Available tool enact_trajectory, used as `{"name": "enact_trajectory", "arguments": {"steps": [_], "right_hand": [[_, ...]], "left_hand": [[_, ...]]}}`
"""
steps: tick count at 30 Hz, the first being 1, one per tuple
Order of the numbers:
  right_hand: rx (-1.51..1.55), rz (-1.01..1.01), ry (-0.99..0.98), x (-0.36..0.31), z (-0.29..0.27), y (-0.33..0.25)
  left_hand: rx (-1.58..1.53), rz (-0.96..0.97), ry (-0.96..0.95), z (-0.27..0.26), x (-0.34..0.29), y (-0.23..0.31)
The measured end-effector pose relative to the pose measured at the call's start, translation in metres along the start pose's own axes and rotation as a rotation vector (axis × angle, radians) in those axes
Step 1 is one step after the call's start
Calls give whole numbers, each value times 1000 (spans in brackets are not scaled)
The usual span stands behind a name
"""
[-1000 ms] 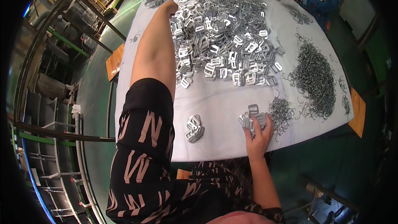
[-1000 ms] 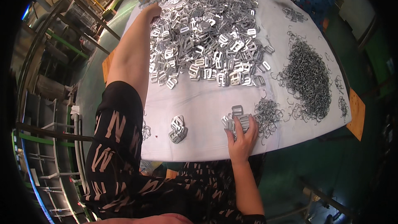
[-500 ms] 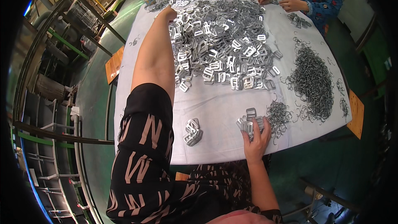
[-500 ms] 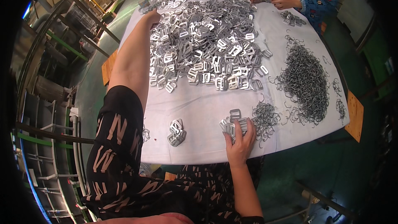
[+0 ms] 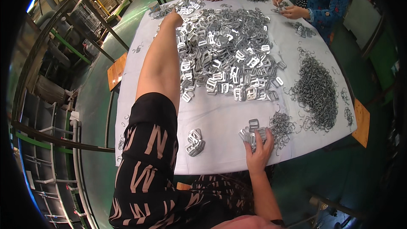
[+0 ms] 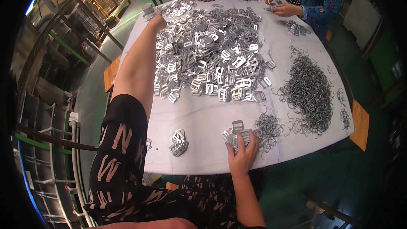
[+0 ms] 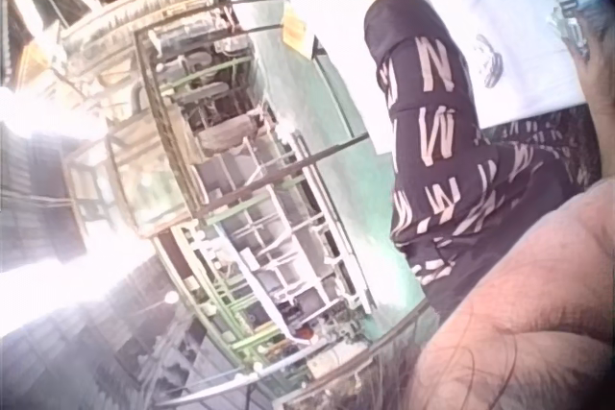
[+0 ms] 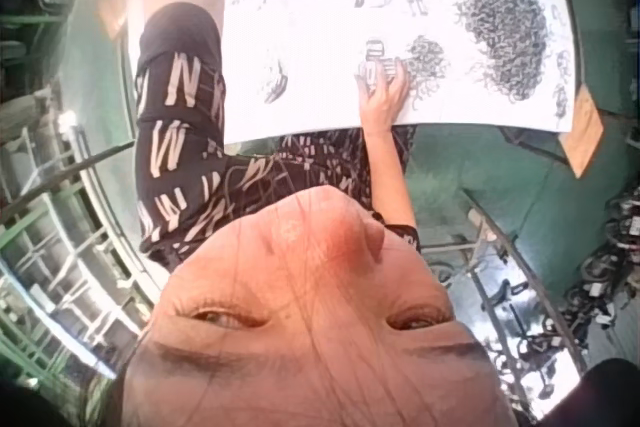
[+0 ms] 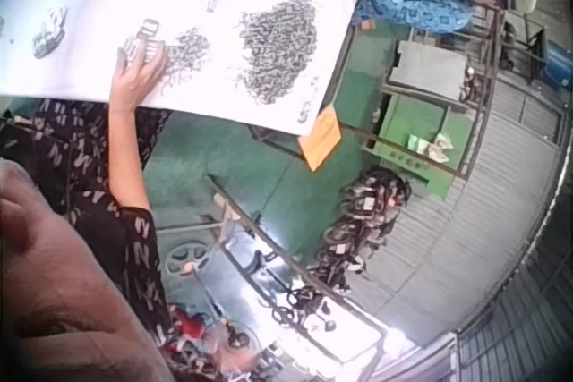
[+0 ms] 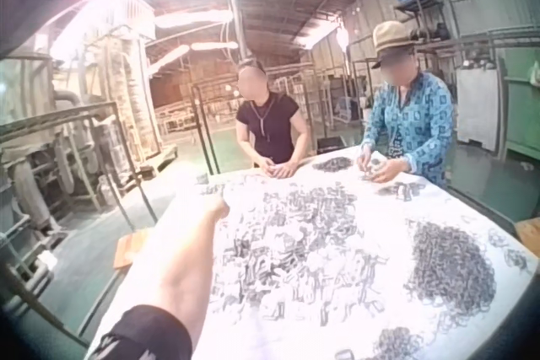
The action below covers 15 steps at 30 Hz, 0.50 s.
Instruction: The person sorts small metal parts on a white table, separating rectangular clips from tangled wire pieces. They pick up the clips and arrange them into neat stacks while other workers continue sorting in the background.
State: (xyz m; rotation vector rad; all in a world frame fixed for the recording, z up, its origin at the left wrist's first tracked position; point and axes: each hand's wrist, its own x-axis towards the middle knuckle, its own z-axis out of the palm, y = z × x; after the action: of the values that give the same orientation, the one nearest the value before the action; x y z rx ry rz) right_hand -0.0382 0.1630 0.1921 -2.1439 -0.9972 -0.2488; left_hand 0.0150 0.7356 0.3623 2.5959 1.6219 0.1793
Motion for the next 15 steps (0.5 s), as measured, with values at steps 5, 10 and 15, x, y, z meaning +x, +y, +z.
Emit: {"name": "enact_trajectory", "arguments": {"steps": [5, 10, 15], "right_hand": [[14, -7, 7, 4, 2, 0], [13, -13, 5, 3, 1, -1], [0, -9, 25, 0, 2, -1]], "left_hand": [[-74, -79, -55, 10, 22, -4], [-59, -113, -63, 31, 36, -18], [-17, -59, -54, 28, 21, -14]]}}
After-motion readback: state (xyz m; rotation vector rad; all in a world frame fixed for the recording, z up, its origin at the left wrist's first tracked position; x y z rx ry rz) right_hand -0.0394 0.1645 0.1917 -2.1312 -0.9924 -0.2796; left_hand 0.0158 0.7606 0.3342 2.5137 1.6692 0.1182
